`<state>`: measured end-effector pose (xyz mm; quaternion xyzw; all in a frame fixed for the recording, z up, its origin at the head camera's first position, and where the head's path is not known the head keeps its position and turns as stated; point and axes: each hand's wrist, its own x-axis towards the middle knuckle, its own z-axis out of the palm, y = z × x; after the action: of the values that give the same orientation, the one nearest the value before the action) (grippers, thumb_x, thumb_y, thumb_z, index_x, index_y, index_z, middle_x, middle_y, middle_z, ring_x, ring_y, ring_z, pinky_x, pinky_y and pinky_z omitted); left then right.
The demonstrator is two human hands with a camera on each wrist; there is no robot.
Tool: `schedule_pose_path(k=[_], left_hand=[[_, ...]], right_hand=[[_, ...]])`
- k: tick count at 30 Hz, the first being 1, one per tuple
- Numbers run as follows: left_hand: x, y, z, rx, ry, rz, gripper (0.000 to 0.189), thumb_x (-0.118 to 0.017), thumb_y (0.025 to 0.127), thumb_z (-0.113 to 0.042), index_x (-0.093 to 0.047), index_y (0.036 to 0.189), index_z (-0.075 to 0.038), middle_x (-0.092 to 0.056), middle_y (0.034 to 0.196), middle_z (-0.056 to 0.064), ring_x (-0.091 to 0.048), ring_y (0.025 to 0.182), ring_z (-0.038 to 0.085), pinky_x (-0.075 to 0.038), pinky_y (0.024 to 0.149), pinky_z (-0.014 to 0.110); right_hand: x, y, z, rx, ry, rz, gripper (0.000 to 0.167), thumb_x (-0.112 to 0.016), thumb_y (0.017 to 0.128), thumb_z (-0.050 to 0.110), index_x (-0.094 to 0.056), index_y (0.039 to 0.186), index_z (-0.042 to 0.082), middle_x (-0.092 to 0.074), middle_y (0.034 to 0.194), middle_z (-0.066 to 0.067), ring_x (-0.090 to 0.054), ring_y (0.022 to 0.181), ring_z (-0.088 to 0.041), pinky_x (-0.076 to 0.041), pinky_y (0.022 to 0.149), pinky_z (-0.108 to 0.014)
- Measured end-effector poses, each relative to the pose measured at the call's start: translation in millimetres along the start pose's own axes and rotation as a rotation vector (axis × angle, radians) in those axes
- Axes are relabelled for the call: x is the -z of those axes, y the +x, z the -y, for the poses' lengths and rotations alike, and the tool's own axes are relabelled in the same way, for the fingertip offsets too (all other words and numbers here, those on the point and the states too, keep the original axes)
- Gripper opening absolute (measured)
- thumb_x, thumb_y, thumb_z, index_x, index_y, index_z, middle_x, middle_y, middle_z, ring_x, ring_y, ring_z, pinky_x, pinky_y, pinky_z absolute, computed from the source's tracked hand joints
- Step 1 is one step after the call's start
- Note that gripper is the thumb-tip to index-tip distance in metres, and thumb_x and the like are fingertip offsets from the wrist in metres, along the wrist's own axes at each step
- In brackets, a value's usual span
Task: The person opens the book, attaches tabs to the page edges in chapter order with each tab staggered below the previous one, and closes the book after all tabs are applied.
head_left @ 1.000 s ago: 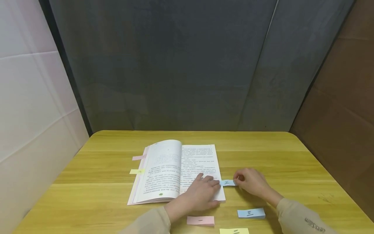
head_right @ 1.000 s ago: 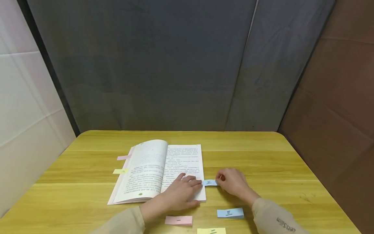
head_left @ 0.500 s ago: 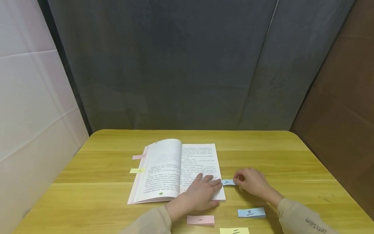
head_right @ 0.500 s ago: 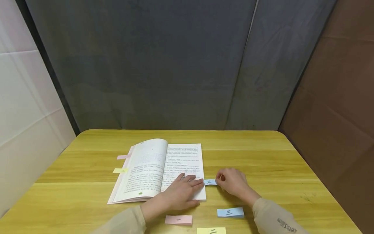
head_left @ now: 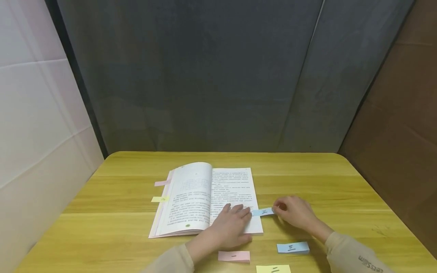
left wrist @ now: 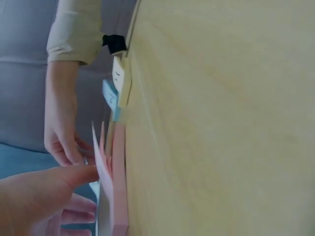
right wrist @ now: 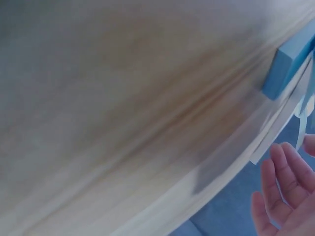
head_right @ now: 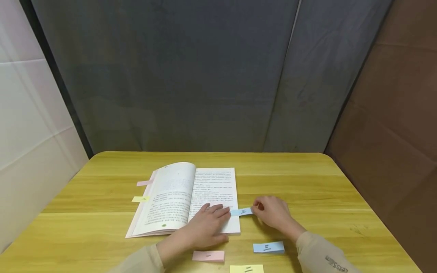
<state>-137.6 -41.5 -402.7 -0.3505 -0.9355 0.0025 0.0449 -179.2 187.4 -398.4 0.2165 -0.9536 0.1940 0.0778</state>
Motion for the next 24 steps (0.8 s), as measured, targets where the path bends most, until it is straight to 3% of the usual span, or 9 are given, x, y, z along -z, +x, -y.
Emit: schedule_pose_path(k=[6, 12, 19, 24], left_hand=[[8.9, -20.9, 17.1, 0.015, -0.016, -0.123, 0.057, -0.052, 0.080, -0.049, -0.050, 0.124, -0.013, -0.044, 0.129, 0.003, -0.035, 0.120, 0.023, -0.028, 0.094, 0.046], [17.3, -60.8, 52.0, 0.054, -0.045, -0.268, 0.051, -0.059, 0.077, -0.041, -0.055, 0.118, -0.011, -0.048, 0.123, 0.007, -0.040, 0.114, 0.025, -0.030, 0.091, 0.046], [12.9, -99.6, 77.6, 0.101, -0.034, -0.374, 0.049, -0.066, 0.072, -0.041, -0.058, 0.109, -0.012, -0.054, 0.114, 0.006, -0.047, 0.105, 0.022, -0.038, 0.081, 0.041], [13.2, -113.4, 83.0, 0.136, -0.019, -0.359, 0.056, -0.069, 0.067, -0.044, -0.057, 0.110, -0.012, -0.054, 0.111, 0.004, -0.049, 0.101, 0.021, -0.040, 0.077, 0.043]], right_hand=[[5.7, 0.1, 1.7, 0.091, -0.003, -0.199, 0.008, -0.064, 0.079, 0.021, -0.067, 0.084, 0.016, -0.062, 0.082, 0.005, -0.056, 0.073, -0.013, -0.045, 0.058, -0.027], [11.6, 1.9, 7.1, 0.258, -0.012, -0.364, 0.010, -0.064, 0.076, 0.017, -0.067, 0.085, 0.012, -0.063, 0.085, 0.004, -0.057, 0.077, -0.014, -0.047, 0.058, -0.028], [10.1, 3.4, 15.0, 0.395, -0.061, -0.415, 0.013, -0.061, 0.075, 0.018, -0.066, 0.084, 0.010, -0.063, 0.084, 0.002, -0.058, 0.078, -0.016, -0.048, 0.064, -0.032], [4.1, 2.6, 24.4, 0.459, -0.151, -0.369, 0.015, -0.063, 0.074, 0.023, -0.066, 0.082, 0.010, -0.062, 0.083, 0.002, -0.057, 0.077, -0.016, -0.047, 0.062, -0.033]])
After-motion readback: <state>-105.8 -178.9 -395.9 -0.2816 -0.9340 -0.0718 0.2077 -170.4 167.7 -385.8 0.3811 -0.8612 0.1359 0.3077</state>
